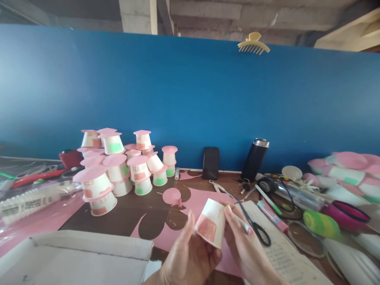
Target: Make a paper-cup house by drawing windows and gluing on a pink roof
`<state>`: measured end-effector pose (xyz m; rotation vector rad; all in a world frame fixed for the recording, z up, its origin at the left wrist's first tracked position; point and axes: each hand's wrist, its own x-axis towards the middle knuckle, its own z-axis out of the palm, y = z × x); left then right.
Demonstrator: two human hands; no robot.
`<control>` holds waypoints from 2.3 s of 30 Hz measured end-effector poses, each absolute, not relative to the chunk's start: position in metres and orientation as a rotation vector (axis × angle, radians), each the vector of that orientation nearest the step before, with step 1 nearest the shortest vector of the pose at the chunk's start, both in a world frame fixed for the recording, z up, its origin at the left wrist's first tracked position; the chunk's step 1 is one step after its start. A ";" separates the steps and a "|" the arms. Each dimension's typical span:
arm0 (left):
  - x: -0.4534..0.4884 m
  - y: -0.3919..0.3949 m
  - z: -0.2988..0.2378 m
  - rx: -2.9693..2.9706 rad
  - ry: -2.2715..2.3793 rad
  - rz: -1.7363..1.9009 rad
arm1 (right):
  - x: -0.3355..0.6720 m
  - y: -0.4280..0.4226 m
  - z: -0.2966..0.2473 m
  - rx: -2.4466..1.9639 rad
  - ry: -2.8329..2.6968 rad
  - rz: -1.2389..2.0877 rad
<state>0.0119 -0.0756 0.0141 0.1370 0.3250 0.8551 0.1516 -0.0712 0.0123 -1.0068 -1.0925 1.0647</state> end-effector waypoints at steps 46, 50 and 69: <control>0.018 -0.070 0.001 0.524 0.657 1.087 | 0.165 -0.092 0.029 -1.177 -1.577 0.091; 0.017 -0.072 0.003 0.508 0.656 1.073 | 0.168 -0.090 0.027 -1.154 -1.610 0.076; 0.018 -0.073 0.006 0.486 0.656 1.062 | 0.169 -0.091 0.026 -1.184 -1.642 0.051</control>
